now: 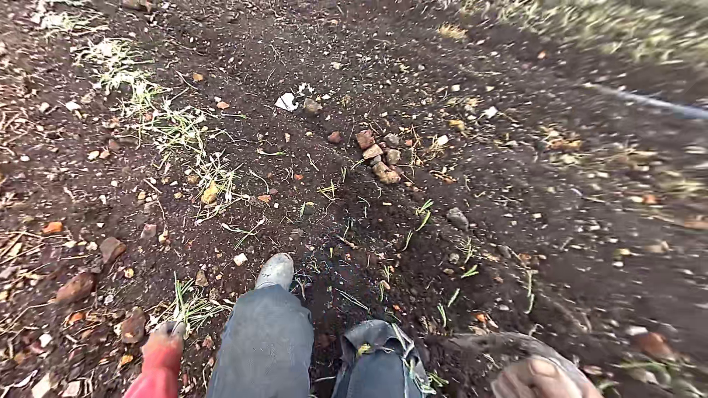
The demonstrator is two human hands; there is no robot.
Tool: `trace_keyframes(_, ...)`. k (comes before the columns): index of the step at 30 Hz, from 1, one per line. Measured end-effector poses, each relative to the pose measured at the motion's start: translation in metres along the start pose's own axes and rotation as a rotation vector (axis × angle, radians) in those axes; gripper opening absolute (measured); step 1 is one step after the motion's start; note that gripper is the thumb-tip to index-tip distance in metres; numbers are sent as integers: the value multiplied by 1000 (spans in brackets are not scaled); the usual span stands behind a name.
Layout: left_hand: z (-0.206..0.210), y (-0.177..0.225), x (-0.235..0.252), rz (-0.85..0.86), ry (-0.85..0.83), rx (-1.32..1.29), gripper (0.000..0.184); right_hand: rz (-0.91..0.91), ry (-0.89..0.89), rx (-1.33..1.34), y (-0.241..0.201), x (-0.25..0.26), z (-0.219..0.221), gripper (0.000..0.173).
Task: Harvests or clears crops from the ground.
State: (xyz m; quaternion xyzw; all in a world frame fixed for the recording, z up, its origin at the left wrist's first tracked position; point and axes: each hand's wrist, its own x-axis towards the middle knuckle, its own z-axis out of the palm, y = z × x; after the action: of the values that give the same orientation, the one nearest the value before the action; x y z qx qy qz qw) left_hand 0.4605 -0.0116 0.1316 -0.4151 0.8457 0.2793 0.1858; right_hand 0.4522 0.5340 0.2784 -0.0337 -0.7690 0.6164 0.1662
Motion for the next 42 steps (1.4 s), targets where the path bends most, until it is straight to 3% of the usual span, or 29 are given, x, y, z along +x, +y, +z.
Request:
trace_keyframes(3,0,52,23,60,-30,51,40,-37,-58,68,-1,39,36,22)
trace_keyframes(6,20,89,68,66,-12,11,38,-54,-152,82,33,88,77,23)
trace_keyframes(9,43,138,124,39,11,-18,39,33,-121,38,120,116,128,24)
trace_keyframes(11,59,173,161,-26,65,-46,40,149,-63,-75,194,112,158,33)
trace_keyframes(13,78,203,206,-67,135,-75,43,205,-16,-187,235,111,176,43)
trace_keyframes(16,105,221,249,-167,199,-65,55,213,-46,-260,243,105,174,46)
trace_keyframes(21,122,240,265,-193,225,12,40,291,-105,-435,235,122,180,63)
trace_keyframes(23,116,237,262,-129,244,12,37,361,-189,-467,235,135,188,63)
trace_keyframes(25,106,243,251,56,275,-90,32,474,-307,-438,223,161,192,58)
trace_keyframes(27,97,270,239,255,228,-264,30,449,-354,-404,202,200,197,54)
trace_keyframes(31,110,332,230,396,-51,-562,22,125,-315,-45,148,308,218,33)
trace_keyframes(35,147,398,258,482,-251,-406,15,-148,-247,262,143,424,285,19)
trace_keyframes(37,162,430,267,542,-305,-269,14,-65,-271,156,182,438,327,20)
trace_keyframes(40,175,477,268,630,-328,-10,25,186,-218,-134,298,382,359,41)
trace_keyframes(42,187,509,266,691,-332,204,28,206,-175,-128,326,351,357,44)
